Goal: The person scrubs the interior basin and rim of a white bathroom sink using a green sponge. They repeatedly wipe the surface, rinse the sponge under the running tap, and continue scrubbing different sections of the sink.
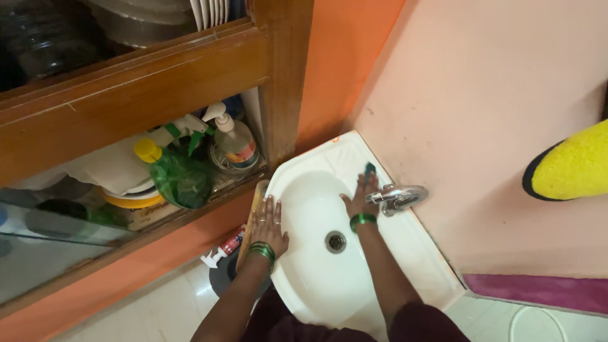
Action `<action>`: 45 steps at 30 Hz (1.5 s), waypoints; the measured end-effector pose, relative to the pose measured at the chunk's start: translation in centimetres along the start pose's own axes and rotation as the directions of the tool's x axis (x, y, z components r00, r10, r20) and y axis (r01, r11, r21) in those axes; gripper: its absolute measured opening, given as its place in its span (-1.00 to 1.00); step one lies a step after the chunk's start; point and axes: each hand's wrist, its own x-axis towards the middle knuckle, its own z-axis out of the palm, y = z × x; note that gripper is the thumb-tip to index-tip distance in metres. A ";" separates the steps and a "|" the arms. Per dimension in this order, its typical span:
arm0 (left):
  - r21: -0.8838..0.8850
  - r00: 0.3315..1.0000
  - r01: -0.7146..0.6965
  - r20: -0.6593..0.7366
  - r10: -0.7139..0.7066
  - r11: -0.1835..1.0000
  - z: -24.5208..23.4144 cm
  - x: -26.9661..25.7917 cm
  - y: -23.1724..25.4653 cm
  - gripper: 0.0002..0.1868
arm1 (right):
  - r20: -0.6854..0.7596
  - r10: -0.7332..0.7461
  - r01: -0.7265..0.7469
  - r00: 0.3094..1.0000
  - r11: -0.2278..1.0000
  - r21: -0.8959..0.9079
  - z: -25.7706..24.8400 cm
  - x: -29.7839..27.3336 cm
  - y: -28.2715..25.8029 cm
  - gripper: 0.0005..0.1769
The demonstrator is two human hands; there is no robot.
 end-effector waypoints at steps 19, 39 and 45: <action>0.061 0.981 -0.064 -0.179 0.074 0.996 2.3 0.0 -1.2 0.18 | 0.145 -0.673 0.670 0.725 0.738 0.077 2.6 -2.5 -16.9 0.06; 0.215 0.988 -0.071 0.147 0.040 0.974 2.7 -6.1 0.2 0.01 | 0.532 -0.445 0.434 0.721 0.888 0.155 9.4 -15.3 -6.3 0.01; 0.179 0.999 -0.040 -0.028 0.046 0.983 4.6 -3.9 -1.1 -0.04 | 0.467 -0.707 0.155 0.532 0.623 0.767 9.0 -19.2 -7.1 0.11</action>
